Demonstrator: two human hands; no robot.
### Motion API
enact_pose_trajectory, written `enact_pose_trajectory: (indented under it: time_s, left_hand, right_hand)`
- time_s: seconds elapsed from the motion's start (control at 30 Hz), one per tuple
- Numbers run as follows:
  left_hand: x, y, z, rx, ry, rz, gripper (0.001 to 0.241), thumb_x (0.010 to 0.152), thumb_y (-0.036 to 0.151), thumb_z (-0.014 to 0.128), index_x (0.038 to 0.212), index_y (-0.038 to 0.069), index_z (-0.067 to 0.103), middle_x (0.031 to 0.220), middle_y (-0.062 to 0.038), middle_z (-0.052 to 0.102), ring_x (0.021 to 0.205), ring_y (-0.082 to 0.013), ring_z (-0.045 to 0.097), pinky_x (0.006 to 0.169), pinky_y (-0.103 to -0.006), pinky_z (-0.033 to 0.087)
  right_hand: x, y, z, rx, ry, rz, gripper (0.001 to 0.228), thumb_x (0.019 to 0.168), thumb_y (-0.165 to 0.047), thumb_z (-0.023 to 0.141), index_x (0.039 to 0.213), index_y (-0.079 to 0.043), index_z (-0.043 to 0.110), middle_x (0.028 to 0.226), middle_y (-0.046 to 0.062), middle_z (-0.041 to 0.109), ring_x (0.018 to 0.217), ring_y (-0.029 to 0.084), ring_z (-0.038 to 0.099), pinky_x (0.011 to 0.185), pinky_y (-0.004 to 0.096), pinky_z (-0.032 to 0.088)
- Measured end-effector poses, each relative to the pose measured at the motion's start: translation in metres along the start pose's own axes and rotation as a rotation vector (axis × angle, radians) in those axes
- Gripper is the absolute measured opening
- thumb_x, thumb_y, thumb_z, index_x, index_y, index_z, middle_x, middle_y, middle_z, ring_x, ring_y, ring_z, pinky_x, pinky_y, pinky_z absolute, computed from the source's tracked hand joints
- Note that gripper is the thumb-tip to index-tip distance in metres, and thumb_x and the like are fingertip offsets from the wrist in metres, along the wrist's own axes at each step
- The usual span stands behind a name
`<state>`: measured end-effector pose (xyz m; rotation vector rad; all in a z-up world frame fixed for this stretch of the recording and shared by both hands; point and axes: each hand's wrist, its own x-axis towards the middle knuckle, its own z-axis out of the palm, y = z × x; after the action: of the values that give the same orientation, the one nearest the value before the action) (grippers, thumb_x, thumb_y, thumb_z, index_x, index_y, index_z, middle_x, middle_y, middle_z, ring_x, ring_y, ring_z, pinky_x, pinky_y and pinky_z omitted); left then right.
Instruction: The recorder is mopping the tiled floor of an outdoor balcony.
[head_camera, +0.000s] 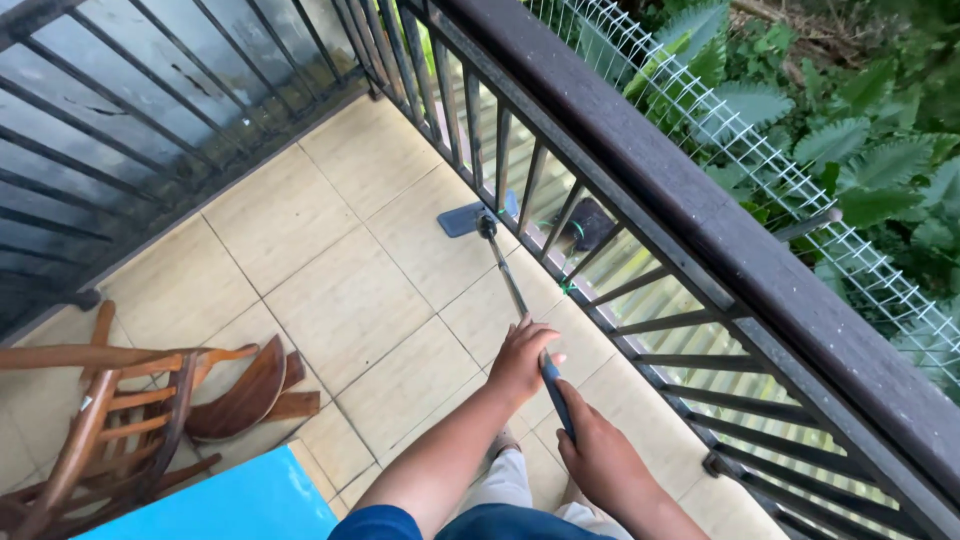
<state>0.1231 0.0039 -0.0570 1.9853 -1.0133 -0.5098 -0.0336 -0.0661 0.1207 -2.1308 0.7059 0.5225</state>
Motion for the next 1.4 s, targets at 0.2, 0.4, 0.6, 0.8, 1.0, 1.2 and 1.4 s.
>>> enact_pose_trajectory:
  time_s: [0.2, 0.4, 0.6, 0.8, 1.0, 1.2, 1.4]
  left_hand:
    - [-0.029, 0.092, 0.005, 0.028, -0.166, 0.078, 0.026, 0.09, 0.035, 0.074, 0.088, 0.01, 0.07, 0.098, -0.008, 0.073, 0.112, -0.0326, 0.06, 0.098, -0.0511, 0.04]
    - [-0.078, 0.151, 0.058, 0.032, -0.329, -0.02, 0.021, 0.099, 0.034, 0.065, 0.096, 0.014, 0.07, 0.102, -0.008, 0.069, 0.108, -0.0311, 0.056, 0.09, -0.0431, 0.046]
    - [-0.067, 0.108, 0.107, 0.1, -0.219, -0.034, 0.014, 0.096, 0.021, 0.069, 0.104, 0.01, 0.072, 0.112, -0.013, 0.066, 0.111, -0.0318, 0.056, 0.091, -0.0438, 0.047]
    - [-0.044, 0.031, 0.117, 0.121, 0.026, -0.031, 0.019, 0.092, 0.03, 0.072, 0.098, 0.012, 0.069, 0.124, -0.008, 0.066, 0.123, -0.0383, 0.055, 0.097, -0.0478, 0.047]
    - [-0.051, 0.082, 0.134, 0.231, 0.026, -0.011, 0.028, 0.091, 0.039, 0.074, 0.081, 0.014, 0.066, 0.098, -0.008, 0.072, 0.121, -0.043, 0.059, 0.103, -0.0522, 0.042]
    - [-0.122, 0.188, 0.149, 0.194, -0.125, -0.177, 0.041, 0.098, 0.042, 0.067, 0.08, 0.006, 0.061, 0.092, -0.013, 0.062, 0.096, -0.0332, 0.058, 0.082, -0.046, 0.049]
    - [-0.139, 0.184, 0.142, 0.217, -0.099, -0.258, 0.033, 0.098, 0.034, 0.067, 0.083, 0.005, 0.065, 0.095, -0.012, 0.065, 0.097, -0.0312, 0.059, 0.084, -0.0442, 0.047]
  right_hand:
    - [-0.08, 0.044, -0.038, -0.047, -0.128, 0.045, 0.079, 0.089, -0.022, 0.058, 0.158, -0.039, 0.025, 0.134, -0.001, 0.066, 0.108, 0.026, 0.074, 0.087, 0.035, 0.057]
    - [-0.132, 0.134, -0.025, -0.142, -0.206, 0.3, 0.087, 0.081, -0.036, 0.062, 0.154, -0.063, 0.024, 0.14, -0.022, 0.066, 0.122, 0.007, 0.073, 0.096, 0.023, 0.059]
    - [-0.113, 0.166, 0.0, -0.052, -0.019, -0.031, 0.077, 0.085, -0.022, 0.059, 0.154, -0.04, 0.033, 0.139, -0.002, 0.066, 0.112, 0.027, 0.073, 0.089, 0.036, 0.06]
    - [-0.057, 0.139, 0.001, -0.041, -0.05, -0.172, 0.074, 0.089, -0.018, 0.056, 0.158, -0.027, 0.029, 0.117, 0.02, 0.07, 0.099, 0.042, 0.069, 0.082, 0.048, 0.053]
    - [-0.116, 0.124, -0.067, 0.023, -0.132, -0.019, 0.076, 0.088, -0.022, 0.054, 0.159, -0.037, 0.031, 0.104, 0.015, 0.072, 0.084, 0.03, 0.067, 0.076, 0.04, 0.05]
    - [-0.172, 0.209, -0.081, -0.148, -0.286, -0.111, 0.081, 0.085, -0.024, 0.059, 0.158, -0.048, 0.032, 0.084, -0.001, 0.074, 0.067, 0.015, 0.067, 0.068, 0.026, 0.051]
    - [-0.153, 0.228, -0.052, -0.167, -0.287, -0.258, 0.08, 0.083, -0.024, 0.064, 0.155, -0.042, 0.035, 0.13, -0.007, 0.073, 0.093, 0.018, 0.079, 0.082, 0.027, 0.057]
